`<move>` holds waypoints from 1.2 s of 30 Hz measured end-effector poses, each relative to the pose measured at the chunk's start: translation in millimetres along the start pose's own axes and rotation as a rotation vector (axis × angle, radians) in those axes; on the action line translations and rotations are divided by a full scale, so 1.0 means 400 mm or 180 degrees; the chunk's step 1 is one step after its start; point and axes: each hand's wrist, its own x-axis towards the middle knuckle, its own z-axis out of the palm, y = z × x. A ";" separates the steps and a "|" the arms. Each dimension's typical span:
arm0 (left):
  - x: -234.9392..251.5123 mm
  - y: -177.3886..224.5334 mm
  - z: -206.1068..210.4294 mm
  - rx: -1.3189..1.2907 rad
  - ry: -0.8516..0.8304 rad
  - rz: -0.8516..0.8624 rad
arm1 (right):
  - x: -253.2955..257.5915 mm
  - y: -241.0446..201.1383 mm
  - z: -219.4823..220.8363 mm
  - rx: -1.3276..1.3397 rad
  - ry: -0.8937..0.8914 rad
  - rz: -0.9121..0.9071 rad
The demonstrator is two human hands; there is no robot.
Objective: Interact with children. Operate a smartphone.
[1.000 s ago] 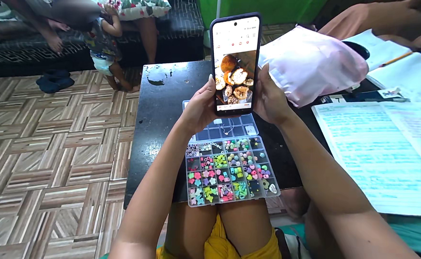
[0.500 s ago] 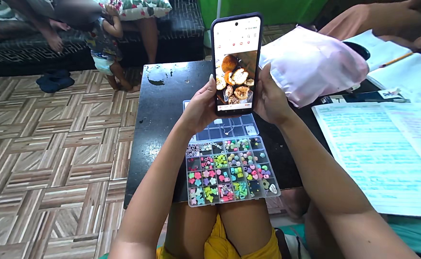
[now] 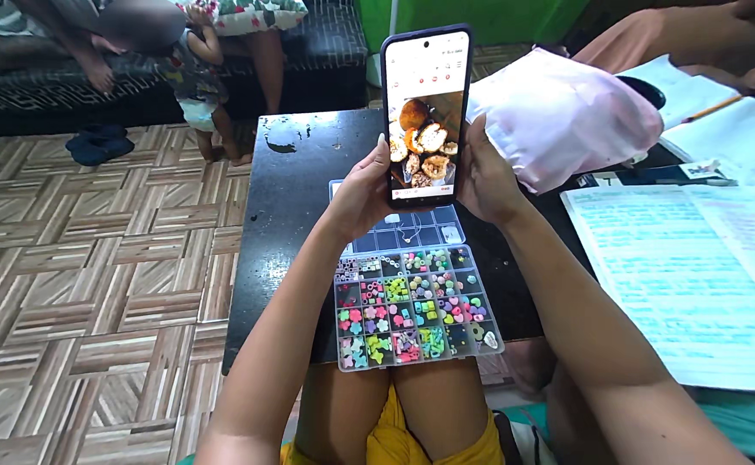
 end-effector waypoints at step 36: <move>0.001 -0.002 0.002 -0.0043 0.0025 -0.0035 | -0.003 -0.009 0.001 0.0068 0.0273 0.0131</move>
